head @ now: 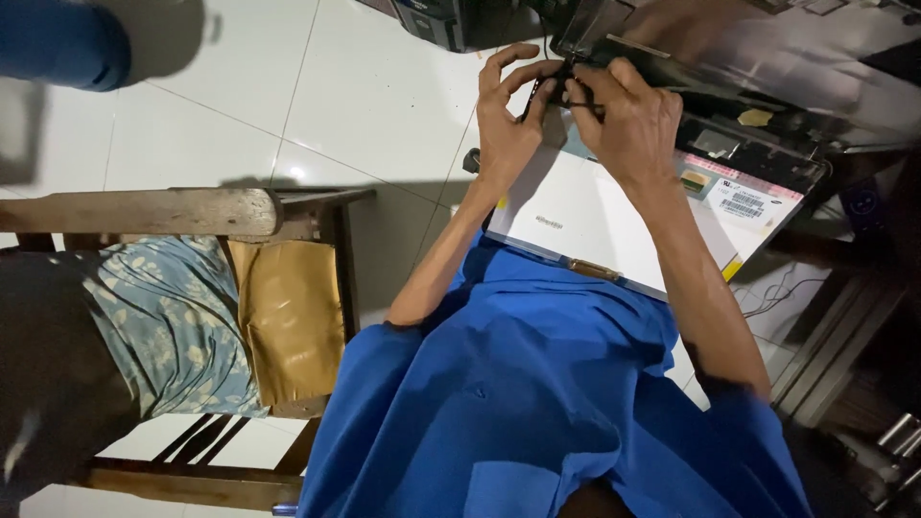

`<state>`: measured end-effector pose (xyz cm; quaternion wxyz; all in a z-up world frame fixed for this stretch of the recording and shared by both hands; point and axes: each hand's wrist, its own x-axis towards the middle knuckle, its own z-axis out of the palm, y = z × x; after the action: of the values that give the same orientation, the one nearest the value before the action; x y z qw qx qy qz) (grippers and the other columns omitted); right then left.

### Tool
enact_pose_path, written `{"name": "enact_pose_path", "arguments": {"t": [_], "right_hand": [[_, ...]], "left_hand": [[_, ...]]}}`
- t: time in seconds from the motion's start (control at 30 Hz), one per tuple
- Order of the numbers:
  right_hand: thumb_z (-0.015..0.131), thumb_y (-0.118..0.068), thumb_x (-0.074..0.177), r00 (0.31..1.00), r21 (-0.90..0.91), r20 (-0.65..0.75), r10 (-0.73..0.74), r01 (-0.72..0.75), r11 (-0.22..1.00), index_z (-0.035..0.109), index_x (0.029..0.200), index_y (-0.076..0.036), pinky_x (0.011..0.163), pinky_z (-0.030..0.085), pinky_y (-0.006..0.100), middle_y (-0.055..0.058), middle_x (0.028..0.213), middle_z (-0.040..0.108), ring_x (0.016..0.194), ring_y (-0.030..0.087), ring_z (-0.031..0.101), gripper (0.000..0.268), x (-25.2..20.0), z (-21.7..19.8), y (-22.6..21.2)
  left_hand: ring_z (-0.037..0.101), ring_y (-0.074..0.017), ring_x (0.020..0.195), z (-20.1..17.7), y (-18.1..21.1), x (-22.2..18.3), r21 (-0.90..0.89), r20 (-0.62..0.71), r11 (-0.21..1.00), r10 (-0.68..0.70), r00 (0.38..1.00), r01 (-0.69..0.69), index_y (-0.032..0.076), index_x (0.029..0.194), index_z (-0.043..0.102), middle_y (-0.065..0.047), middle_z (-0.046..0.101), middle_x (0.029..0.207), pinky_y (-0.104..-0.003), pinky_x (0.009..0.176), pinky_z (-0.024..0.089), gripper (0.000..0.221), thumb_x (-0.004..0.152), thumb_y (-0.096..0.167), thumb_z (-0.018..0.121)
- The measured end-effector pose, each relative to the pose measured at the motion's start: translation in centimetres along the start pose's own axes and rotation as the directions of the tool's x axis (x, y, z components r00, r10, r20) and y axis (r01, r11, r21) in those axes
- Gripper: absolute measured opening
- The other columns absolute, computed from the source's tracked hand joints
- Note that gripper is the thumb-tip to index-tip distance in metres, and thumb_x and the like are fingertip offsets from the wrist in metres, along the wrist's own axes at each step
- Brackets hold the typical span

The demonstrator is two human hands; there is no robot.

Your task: A person is repairing a laptop by manipulating the screen assembly, cables, and adhesive components.

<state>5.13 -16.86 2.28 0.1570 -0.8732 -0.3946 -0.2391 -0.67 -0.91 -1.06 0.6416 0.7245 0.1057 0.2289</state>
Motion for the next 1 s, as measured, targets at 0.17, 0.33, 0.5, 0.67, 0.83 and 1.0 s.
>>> {"name": "enact_pose_path", "arguments": {"t": [0.17, 0.33, 0.5, 0.67, 0.83, 1.0], "right_hand": [[0.086, -0.026, 0.102, 1.0, 0.02, 0.011, 0.004, -0.004, 1.0, 0.082, 0.11, -0.01, 0.054, 0.047, 0.033, 0.0, 0.095, 0.064, 0.068, 0.019, 0.069, 0.018, 0.7, -0.1, -0.4], [0.088, -0.02, 0.105, 0.999, 0.098, 0.007, 0.033, -0.034, 0.995, 0.079, 0.105, -0.006, 0.055, 0.049, 0.034, 0.005, 0.091, 0.069, 0.07, 0.022, 0.069, 0.017, 1.3, -0.3, -0.9], [0.081, -0.006, 0.104, 0.993, 0.22, 0.058, 0.102, -0.113, 0.969, 0.08, 0.111, 0.001, 0.056, 0.049, 0.031, 0.008, 0.089, 0.068, 0.07, 0.018, 0.065, 0.009, 0.9, -0.1, -0.9], [0.079, 0.0, 0.106, 0.99, 0.322, 0.097, 0.103, -0.13, 0.938, 0.073, 0.125, 0.004, 0.062, 0.048, 0.035, 0.012, 0.089, 0.063, 0.073, 0.022, 0.059, 0.02, 1.1, -0.3, -0.8], [0.076, 0.003, 0.108, 0.993, 0.349, 0.094, 0.065, -0.094, 0.932, 0.071, 0.132, 0.003, 0.066, 0.048, 0.037, 0.012, 0.083, 0.061, 0.072, 0.023, 0.055, 0.024, 1.5, -0.6, -0.5], [0.074, 0.003, 0.107, 0.999, 0.324, 0.05, 0.001, -0.017, 0.946, 0.076, 0.124, 0.001, 0.06, 0.045, 0.034, 0.013, 0.095, 0.07, 0.071, 0.021, 0.059, 0.017, 1.5, -0.4, 0.0]], "left_hand": [[0.054, -0.0212, 0.13, -0.6, -0.1, 0.6, -0.022, 0.084, 0.998, 0.057, 0.995, -0.055, 0.017, 0.114, 0.077, 0.002, 0.059, 0.129, -0.043, 0.116, 0.046, 0.03, 0.099, 0.007, 0.053], [0.057, -0.0201, 0.128, -1.5, -0.7, 1.3, -0.105, 0.147, 0.984, 0.159, 0.976, -0.145, 0.017, 0.118, 0.075, 0.0, 0.06, 0.13, -0.043, 0.112, 0.052, 0.039, 0.096, 0.011, 0.043], [0.069, -0.0188, 0.109, -2.3, -3.0, 2.0, -0.177, -0.016, 0.984, 0.026, 1.0, -0.028, 0.013, 0.114, 0.073, -0.004, 0.073, 0.113, -0.03, 0.098, 0.056, 0.018, 0.102, 0.007, 0.061], [0.07, -0.0211, 0.109, -2.9, -4.3, 1.9, -0.353, 0.206, 0.923, -0.084, 0.975, 0.154, 0.007, 0.12, 0.07, -0.01, 0.073, 0.111, -0.032, 0.101, 0.058, 0.022, 0.102, 0.019, 0.067], [0.07, -0.0182, 0.108, -2.4, -2.9, 2.6, -0.246, 0.313, 0.954, -0.092, 0.945, 0.174, 0.009, 0.118, 0.074, -0.008, 0.077, 0.113, -0.029, 0.097, 0.054, 0.026, 0.1, 0.027, 0.066], [0.071, -0.0161, 0.091, -2.2, -2.7, 3.9, -0.147, 0.355, 0.965, -0.153, 0.922, 0.217, 0.005, 0.106, 0.076, -0.008, 0.077, 0.098, -0.026, 0.08, 0.057, 0.021, 0.094, 0.013, 0.06]]}}
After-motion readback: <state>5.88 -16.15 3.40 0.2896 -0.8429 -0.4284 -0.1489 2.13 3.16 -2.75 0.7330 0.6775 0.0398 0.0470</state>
